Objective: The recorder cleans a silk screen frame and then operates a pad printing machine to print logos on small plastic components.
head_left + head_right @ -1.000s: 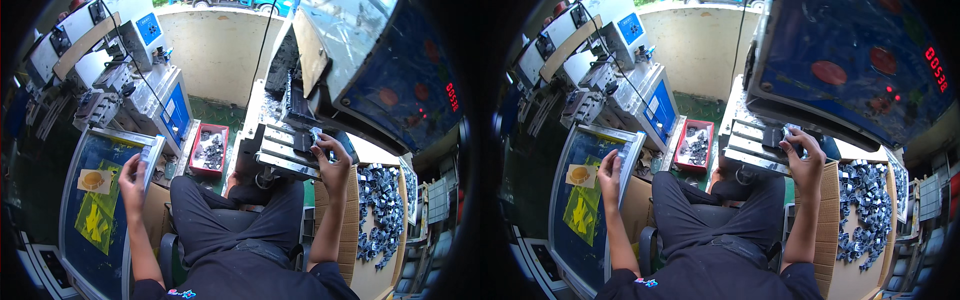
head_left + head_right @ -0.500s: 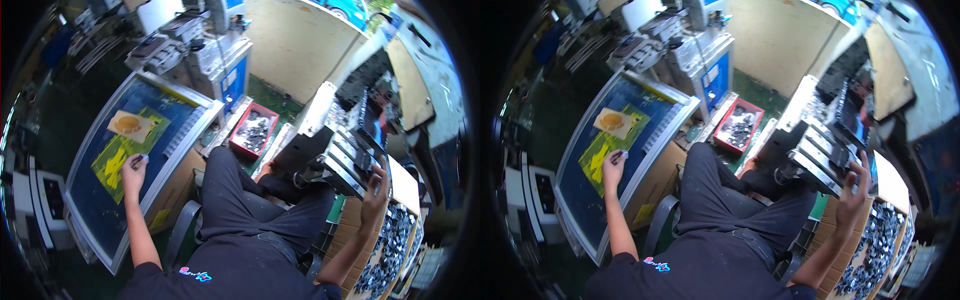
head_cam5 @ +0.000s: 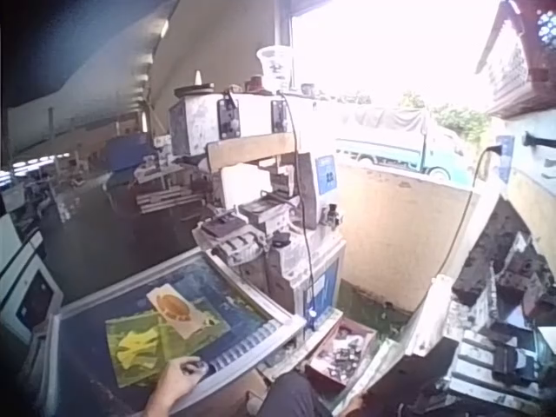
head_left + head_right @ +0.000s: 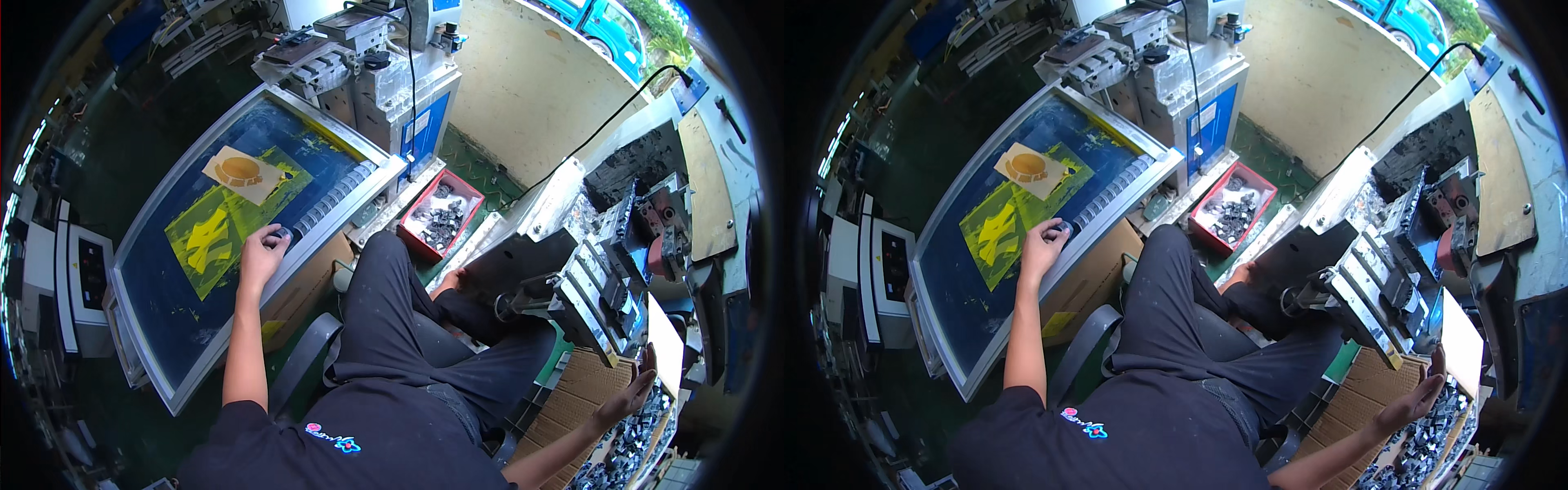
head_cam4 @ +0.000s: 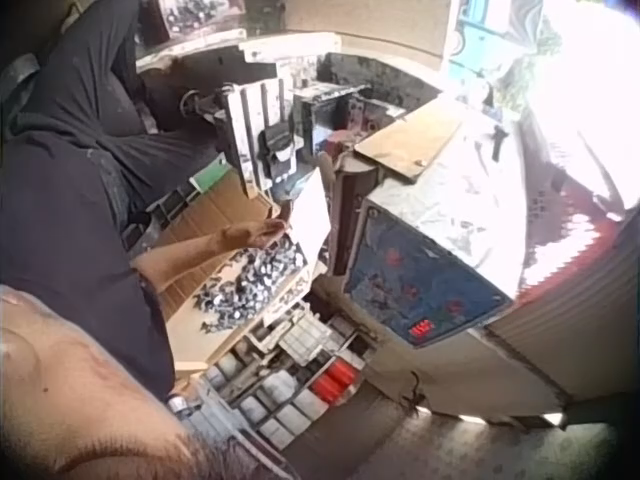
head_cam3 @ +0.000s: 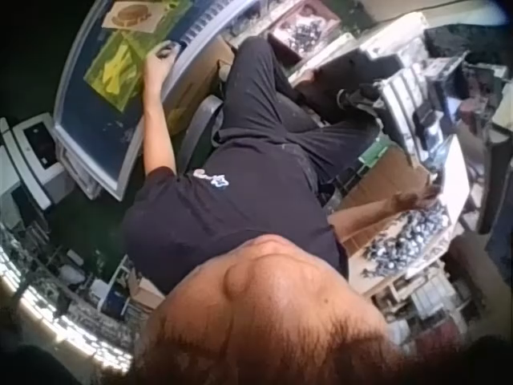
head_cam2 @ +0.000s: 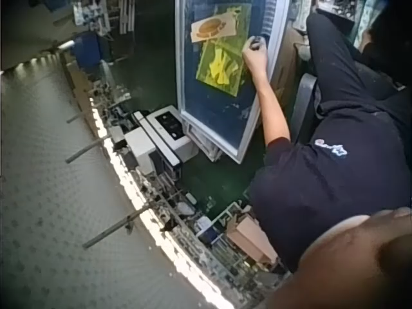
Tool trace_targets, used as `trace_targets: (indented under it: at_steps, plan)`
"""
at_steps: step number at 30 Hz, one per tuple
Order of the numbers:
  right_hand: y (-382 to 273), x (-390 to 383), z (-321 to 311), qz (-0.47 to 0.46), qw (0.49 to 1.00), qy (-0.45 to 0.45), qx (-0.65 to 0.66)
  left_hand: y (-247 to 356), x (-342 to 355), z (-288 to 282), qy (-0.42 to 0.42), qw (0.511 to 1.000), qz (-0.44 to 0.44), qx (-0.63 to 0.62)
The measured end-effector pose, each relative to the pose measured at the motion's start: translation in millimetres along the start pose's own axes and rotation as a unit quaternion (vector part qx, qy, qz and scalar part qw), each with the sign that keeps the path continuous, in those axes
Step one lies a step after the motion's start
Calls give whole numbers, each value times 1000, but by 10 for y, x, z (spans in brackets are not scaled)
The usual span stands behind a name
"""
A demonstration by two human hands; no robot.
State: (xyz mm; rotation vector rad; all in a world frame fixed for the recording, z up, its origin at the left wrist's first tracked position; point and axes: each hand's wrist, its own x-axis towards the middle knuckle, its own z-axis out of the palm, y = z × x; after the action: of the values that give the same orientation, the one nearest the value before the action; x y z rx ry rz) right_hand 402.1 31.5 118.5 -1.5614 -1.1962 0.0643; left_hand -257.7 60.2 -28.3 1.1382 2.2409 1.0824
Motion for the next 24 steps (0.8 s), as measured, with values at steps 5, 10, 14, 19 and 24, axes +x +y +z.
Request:
trace_targets:
  at_steps: [5, 10, 14, 19, 24]
  plan:
    - [127, -71, -135, 20, 1000, 7, 18, 79, 0, 84, -33, 999, -2, -23]
    - [195, -134, -230, 45, 999, 5, -29, 96, -7, 130, -37, 998, 0, -44]
    - [225, -192, -301, 55, 998, -3, -36, 69, 11, 162, -29, 997, 8, -66]
    - [350, -219, -568, 65, 998, -2, -25, 36, -1, 167, -33, 997, -4, -75]
    - [902, -204, -1527, 119, 957, -12, -265, -11, -26, 145, -32, 993, -39, -107]
